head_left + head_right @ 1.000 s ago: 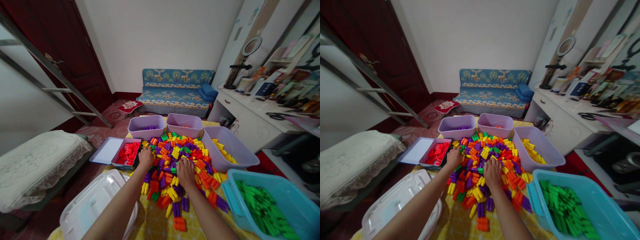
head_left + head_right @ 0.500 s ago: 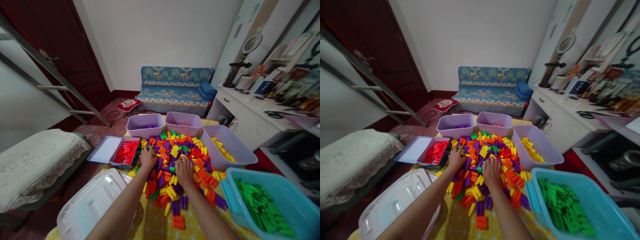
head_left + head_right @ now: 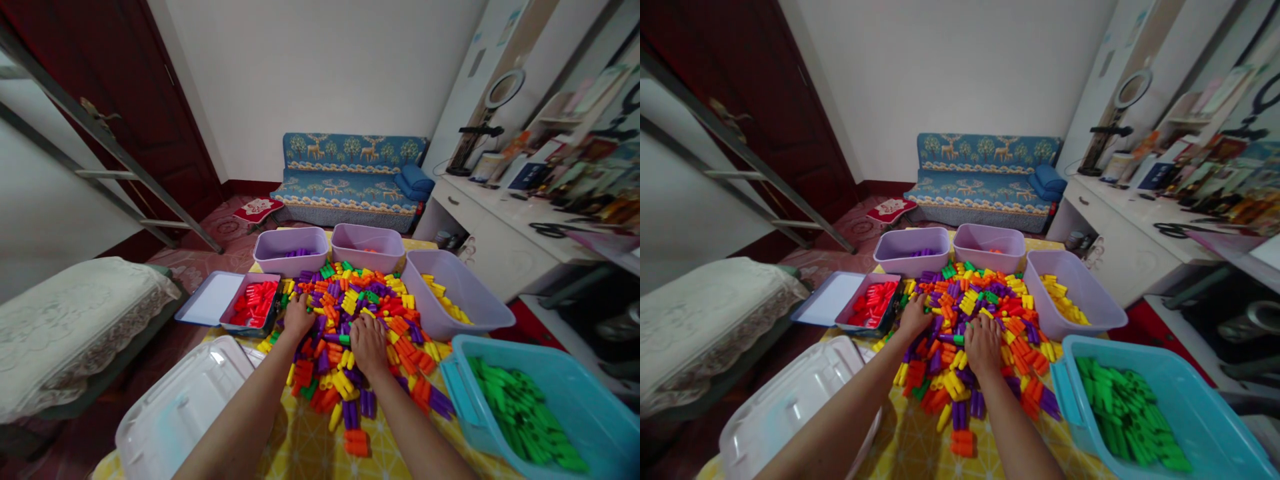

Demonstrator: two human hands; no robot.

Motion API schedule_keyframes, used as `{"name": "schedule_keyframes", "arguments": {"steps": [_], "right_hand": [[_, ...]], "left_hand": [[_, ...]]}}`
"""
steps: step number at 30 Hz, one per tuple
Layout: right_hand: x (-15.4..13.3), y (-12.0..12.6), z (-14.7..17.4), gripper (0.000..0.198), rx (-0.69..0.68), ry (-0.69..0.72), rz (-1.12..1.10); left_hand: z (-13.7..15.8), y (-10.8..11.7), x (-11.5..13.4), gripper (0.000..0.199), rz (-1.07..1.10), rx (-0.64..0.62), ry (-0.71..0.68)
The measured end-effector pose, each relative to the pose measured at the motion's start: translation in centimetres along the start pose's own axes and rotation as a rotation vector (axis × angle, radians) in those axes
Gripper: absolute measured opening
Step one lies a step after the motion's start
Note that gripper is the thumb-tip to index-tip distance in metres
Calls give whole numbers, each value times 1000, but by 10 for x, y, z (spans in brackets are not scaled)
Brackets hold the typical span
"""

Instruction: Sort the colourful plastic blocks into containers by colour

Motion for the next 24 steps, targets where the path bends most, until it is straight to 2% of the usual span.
{"name": "schedule_keyframes", "arguments": {"steps": [3,7,12,16,17,19,21,24], "right_hand": [[-1,2,0,28,1,0,-2],[-2,3,0,28,-9,-4,4],[0,1,3,29,4,-11,11],[0,0,7,32,35,-15,36],[1,0,8,33,39,-19,45],[1,0,8,34,36,-22,59],[0,0,8,34,32,-16,67],[0,0,7,33,31,-11,69]], "left_hand": [[2,-4,-7,60,207,-7,23],[2,-7,-6,46,537,-17,21],[5,-6,26,51,788,-66,-114],[10,11,62,53,882,-173,-346],[9,18,68,50,851,-173,-387],[0,30,67,44,622,-90,-375],[-14,41,54,42,265,39,-256],[-36,49,30,43,36,90,-126]]}}
Point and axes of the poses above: each hand's wrist, its own z-axis away from the middle knuckle, its own y-axis out of the back of the hand, x = y × z, the point moved 7 cm from there along -z, towards the middle knuckle, and after that the axes turned 1 degree about -z, right-handed, at the moved point
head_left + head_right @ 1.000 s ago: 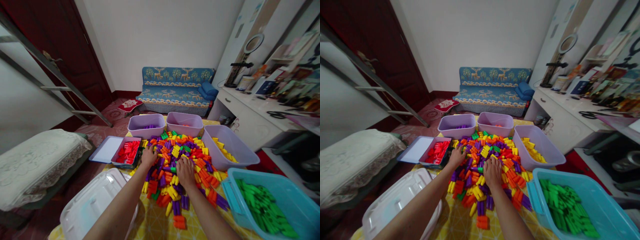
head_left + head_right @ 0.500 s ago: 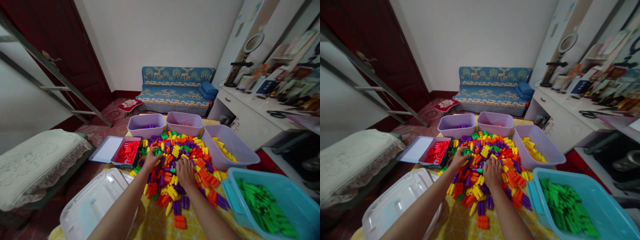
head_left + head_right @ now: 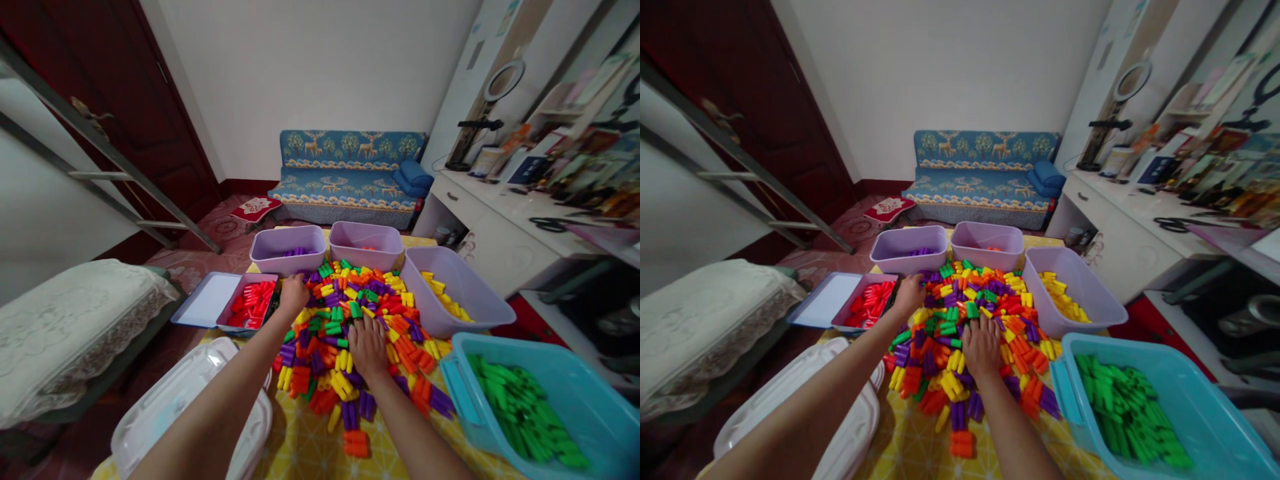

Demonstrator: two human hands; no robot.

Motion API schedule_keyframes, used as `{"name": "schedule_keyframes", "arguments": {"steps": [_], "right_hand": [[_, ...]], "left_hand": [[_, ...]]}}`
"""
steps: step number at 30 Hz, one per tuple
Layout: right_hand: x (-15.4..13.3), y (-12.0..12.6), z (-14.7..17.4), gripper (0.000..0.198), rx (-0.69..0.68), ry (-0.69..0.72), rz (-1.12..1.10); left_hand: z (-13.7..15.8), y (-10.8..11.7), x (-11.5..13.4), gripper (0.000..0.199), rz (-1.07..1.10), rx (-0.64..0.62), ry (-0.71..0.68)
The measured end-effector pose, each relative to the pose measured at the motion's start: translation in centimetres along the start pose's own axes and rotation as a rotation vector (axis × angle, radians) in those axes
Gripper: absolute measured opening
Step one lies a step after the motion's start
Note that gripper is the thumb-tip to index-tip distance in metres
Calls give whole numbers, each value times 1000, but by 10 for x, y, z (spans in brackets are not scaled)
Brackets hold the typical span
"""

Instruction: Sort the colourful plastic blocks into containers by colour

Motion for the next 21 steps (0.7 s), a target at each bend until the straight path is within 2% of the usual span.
{"name": "schedule_keyframes", "arguments": {"steps": [4,10,16,21], "right_hand": [[1,-1,0,33,1,-4,6],[1,-1,1,33,-5,-10,4],[1,-2,2,34,21,2,6],[2,-4,2,35,28,-9,-24]], "left_hand": [[-15,-6,-22,40,-140,-49,62],[-22,-20,-24,42,-235,-102,150],[-19,-31,-23,42,-213,-112,216],[-3,-38,-20,47,-129,-75,222]]}}
Point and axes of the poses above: each hand's wrist, its own z-axis away from the middle knuckle, its own y-axis out of the back of the hand, x = y × z, the point moved 7 cm from there along -z, towards the middle knuckle, and after that the axes turned 1 degree about -z, right-handed, at the moved point
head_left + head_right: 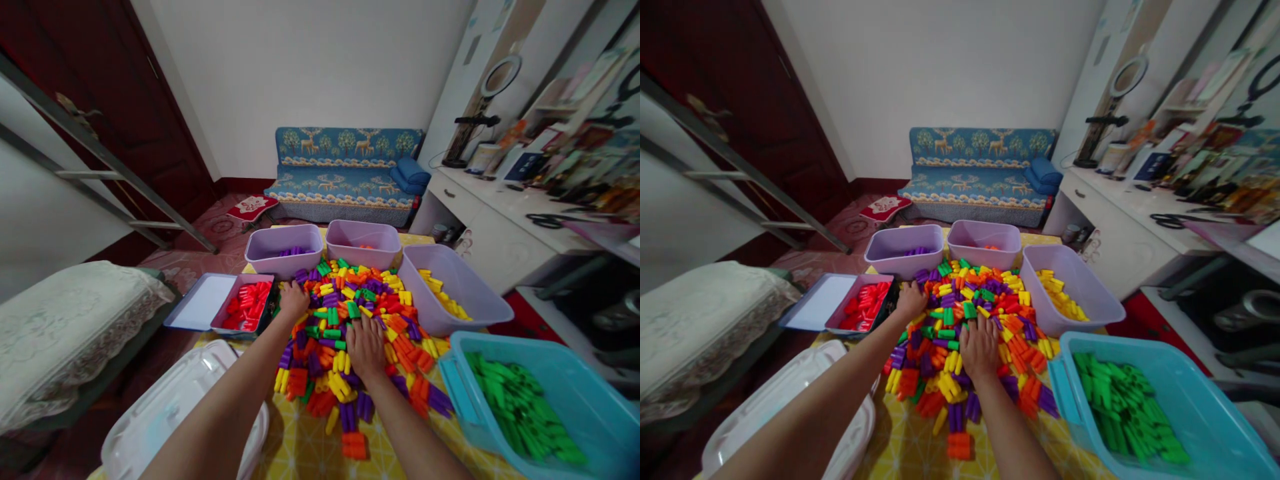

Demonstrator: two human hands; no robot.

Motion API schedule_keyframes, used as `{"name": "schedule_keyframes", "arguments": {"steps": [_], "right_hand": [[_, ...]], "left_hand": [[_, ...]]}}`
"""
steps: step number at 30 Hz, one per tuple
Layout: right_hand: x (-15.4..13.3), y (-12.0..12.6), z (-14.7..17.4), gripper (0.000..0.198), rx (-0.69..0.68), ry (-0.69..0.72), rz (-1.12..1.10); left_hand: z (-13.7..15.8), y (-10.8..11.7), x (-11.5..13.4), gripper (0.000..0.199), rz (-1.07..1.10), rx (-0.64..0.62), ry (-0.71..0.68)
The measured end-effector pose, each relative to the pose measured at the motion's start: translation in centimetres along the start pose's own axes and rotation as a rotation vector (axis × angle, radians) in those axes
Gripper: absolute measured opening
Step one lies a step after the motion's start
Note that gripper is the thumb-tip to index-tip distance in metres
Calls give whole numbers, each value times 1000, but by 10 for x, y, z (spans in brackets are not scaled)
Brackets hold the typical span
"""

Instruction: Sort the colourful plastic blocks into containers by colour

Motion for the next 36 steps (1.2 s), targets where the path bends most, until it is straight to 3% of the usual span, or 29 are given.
{"name": "schedule_keyframes", "arguments": {"steps": [7,12,14,17,19,21,23,26,28,31,36], "right_hand": [[-1,2,-1,32,-19,-6,1],[-2,5,-1,31,-11,3,10],[-1,4,0,33,12,11,12],[0,3,2,34,70,19,23],[0,1,3,34,84,20,38],[0,0,3,33,70,20,41],[0,0,3,33,47,19,28],[0,1,3,33,12,3,7],[0,1,3,33,-4,-5,-3],[0,0,2,33,-12,-8,-8],[-1,1,2,33,-21,-11,2]], "left_hand": [[28,-8,3,42,217,9,-61],[42,2,26,35,393,25,-186],[49,8,41,38,472,-14,-277],[70,15,64,46,616,-179,-501],[85,22,69,50,625,-229,-612],[94,30,57,53,488,-159,-588],[99,36,34,57,264,-92,-472],[105,33,0,64,-62,-175,-330],[109,27,-15,58,-199,-263,-290],[111,17,-20,49,-241,-292,-297],[100,-1,-16,63,-20,-214,-284]]}}
Point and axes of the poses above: each hand's wrist, its own z-axis away from the middle knuckle, its own y-axis out of the back of the hand, x = y × z, the point moved 7 cm from there along -z, towards the middle knuckle, and after that the axes turned 1 degree about -z, right-handed, at the moved point
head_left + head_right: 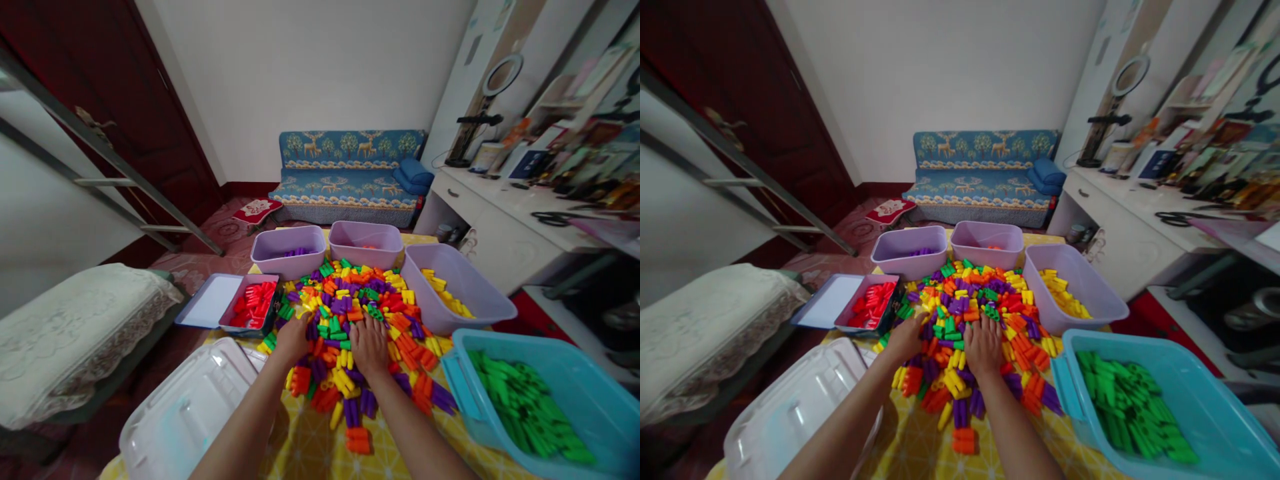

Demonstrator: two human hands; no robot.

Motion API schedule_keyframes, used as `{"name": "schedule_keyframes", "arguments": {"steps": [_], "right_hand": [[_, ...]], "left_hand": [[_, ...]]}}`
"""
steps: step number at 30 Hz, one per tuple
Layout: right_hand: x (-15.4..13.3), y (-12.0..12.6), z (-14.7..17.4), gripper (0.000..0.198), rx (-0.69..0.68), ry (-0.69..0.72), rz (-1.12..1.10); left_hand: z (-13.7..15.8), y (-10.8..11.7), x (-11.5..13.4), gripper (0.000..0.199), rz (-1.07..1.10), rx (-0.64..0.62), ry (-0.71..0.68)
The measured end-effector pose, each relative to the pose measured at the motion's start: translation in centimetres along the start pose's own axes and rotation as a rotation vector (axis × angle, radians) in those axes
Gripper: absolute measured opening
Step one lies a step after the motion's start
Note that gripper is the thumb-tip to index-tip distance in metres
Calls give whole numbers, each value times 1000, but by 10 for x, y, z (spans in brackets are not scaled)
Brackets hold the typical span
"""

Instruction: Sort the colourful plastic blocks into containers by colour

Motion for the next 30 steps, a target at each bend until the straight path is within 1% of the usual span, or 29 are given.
{"name": "schedule_keyframes", "arguments": {"steps": [2,5,6,8,10,12,15,17,18,20,23,26,28,30], "right_hand": [[0,1,0,33,1,0,2],[0,2,1,33,15,5,6],[0,2,1,33,18,7,11],[0,1,1,34,17,13,19],[1,0,1,34,15,11,21],[2,-1,2,35,24,4,17],[3,-3,3,36,23,5,-1],[3,-6,4,36,6,-1,-13],[4,-7,5,36,3,-6,-13],[5,-8,5,37,23,-9,-2],[4,-7,6,37,65,11,3],[3,-7,5,36,66,21,0],[2,-5,4,35,59,23,2],[2,-3,4,35,53,22,3]], "left_hand": [[-9,-10,0,63,265,43,-24],[-21,-31,2,57,794,61,-34],[-25,-38,4,58,906,75,-21],[-29,-45,11,61,994,129,8],[-32,-44,21,63,973,188,18],[-34,-37,36,66,939,211,-13],[-38,-25,56,67,931,161,-121],[-40,-19,62,64,907,135,-209],[-40,-16,62,62,876,147,-249],[-38,-14,53,57,768,220,-288],[-34,-19,31,54,572,345,-237],[-30,-27,13,56,467,429,-169],[-29,-30,8,57,428,467,-140],[-29,-33,8,56,389,475,-131]]}}
Point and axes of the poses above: each hand's wrist, its own z-axis away from the middle knuckle, its own y-axis out of the back of the hand, x = y × z, the point moved 7 cm from there along -z, towards the middle knuckle, and after that the axes turned 1 degree about -z, right-handed, at the moved point
